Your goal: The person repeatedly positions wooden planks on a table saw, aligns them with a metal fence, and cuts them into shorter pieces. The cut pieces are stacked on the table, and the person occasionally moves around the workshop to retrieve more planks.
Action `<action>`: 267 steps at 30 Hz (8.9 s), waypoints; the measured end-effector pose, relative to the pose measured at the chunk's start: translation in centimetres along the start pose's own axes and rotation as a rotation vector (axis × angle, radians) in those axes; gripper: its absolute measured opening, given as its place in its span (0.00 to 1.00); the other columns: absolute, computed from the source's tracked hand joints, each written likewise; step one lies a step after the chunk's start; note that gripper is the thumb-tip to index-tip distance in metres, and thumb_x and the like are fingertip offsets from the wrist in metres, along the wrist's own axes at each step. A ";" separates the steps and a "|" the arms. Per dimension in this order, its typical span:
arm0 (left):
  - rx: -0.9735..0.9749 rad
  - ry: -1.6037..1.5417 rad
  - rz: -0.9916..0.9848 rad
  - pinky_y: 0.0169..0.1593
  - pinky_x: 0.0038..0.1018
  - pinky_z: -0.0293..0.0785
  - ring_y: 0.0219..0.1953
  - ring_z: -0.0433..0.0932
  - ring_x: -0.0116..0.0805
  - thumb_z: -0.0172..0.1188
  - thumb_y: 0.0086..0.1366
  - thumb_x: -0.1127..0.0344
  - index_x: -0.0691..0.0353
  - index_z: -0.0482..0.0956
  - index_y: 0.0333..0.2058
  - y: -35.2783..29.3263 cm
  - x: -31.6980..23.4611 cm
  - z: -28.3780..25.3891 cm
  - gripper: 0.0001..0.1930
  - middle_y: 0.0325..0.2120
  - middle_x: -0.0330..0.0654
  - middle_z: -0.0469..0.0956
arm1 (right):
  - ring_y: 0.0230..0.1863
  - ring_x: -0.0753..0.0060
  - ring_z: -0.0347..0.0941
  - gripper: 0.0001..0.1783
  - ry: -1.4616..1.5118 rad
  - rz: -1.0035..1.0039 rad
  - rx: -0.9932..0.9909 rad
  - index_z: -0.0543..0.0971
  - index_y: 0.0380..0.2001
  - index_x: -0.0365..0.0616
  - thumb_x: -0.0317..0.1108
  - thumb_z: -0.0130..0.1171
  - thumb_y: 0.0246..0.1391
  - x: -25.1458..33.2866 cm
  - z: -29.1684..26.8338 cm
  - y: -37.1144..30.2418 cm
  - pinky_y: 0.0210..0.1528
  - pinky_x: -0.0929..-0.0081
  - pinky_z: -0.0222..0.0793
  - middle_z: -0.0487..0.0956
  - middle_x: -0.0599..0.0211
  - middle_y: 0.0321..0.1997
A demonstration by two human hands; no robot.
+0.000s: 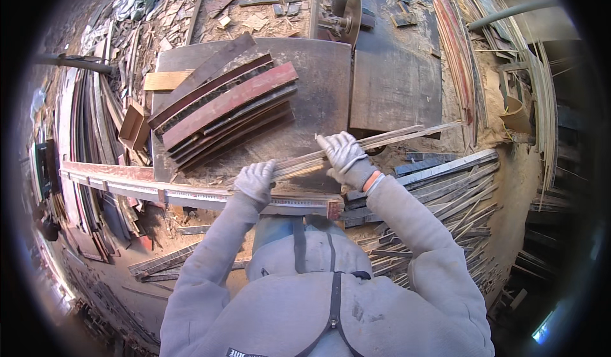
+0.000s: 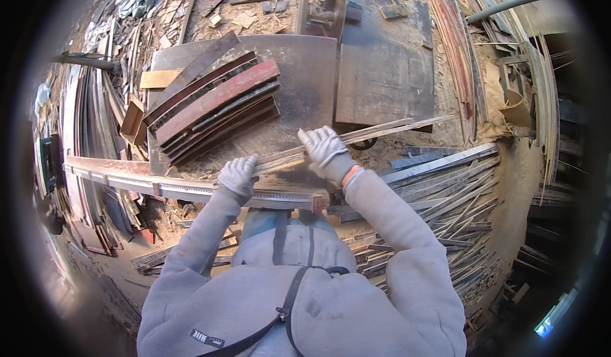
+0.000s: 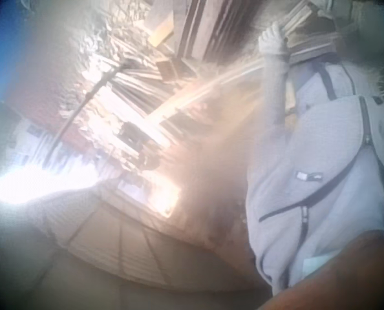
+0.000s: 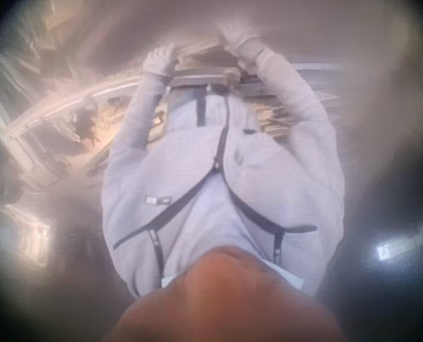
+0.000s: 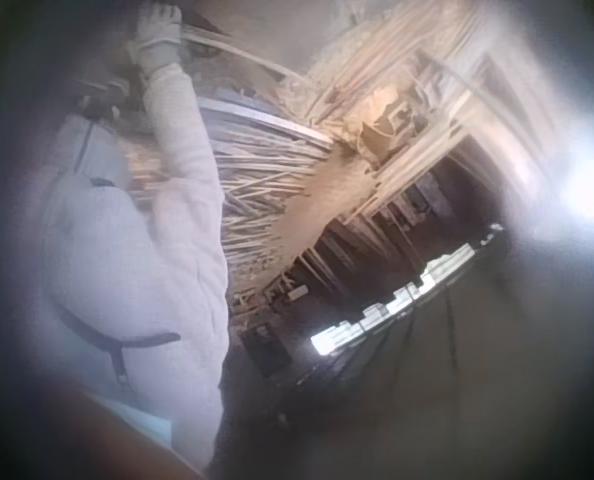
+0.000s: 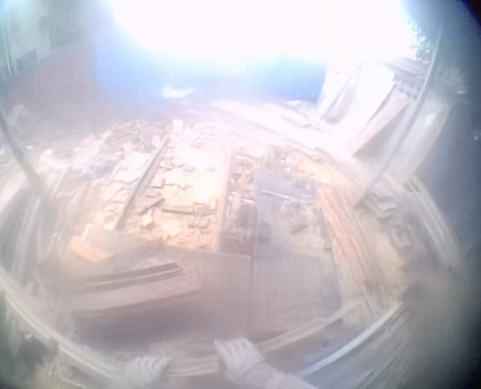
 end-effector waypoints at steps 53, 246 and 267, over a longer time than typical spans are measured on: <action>0.167 0.174 0.014 0.81 0.62 0.39 0.74 0.60 0.58 0.70 0.41 0.18 0.54 0.54 0.78 -7.5 5.0 0.4 0.71 0.68 0.55 0.65 | 0.46 0.56 0.80 0.12 -0.163 0.202 0.413 0.79 0.43 0.47 0.34 0.61 0.56 -2.7 6.8 -16.2 0.47 0.57 0.77 0.80 0.61 0.41; 0.497 0.108 -0.263 0.71 0.52 0.63 0.70 0.68 0.56 0.65 0.68 0.39 0.48 0.82 0.61 6.4 -1.0 4.6 0.29 0.66 0.52 0.74 | 0.38 0.81 0.72 0.25 1.036 1.154 -0.364 0.82 0.51 0.36 0.52 0.63 0.72 -4.4 4.3 -29.5 0.43 0.77 0.72 0.80 0.73 0.37; 0.060 -0.026 0.130 0.70 0.53 0.65 0.71 0.66 0.60 0.77 0.45 0.45 0.68 0.70 0.68 7.9 -4.2 6.5 0.53 0.67 0.59 0.70 | 0.58 0.56 0.82 0.52 0.639 1.488 -0.399 0.71 0.70 0.41 0.49 0.84 0.46 -9.1 3.4 -25.5 0.63 0.60 0.76 0.85 0.50 0.58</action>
Point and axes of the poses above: each hand's wrist, its own y-axis towards the middle knuckle, its own z-axis out of the palm, x = y × z, the point moved 4 cm from there along y, towards the middle knuckle
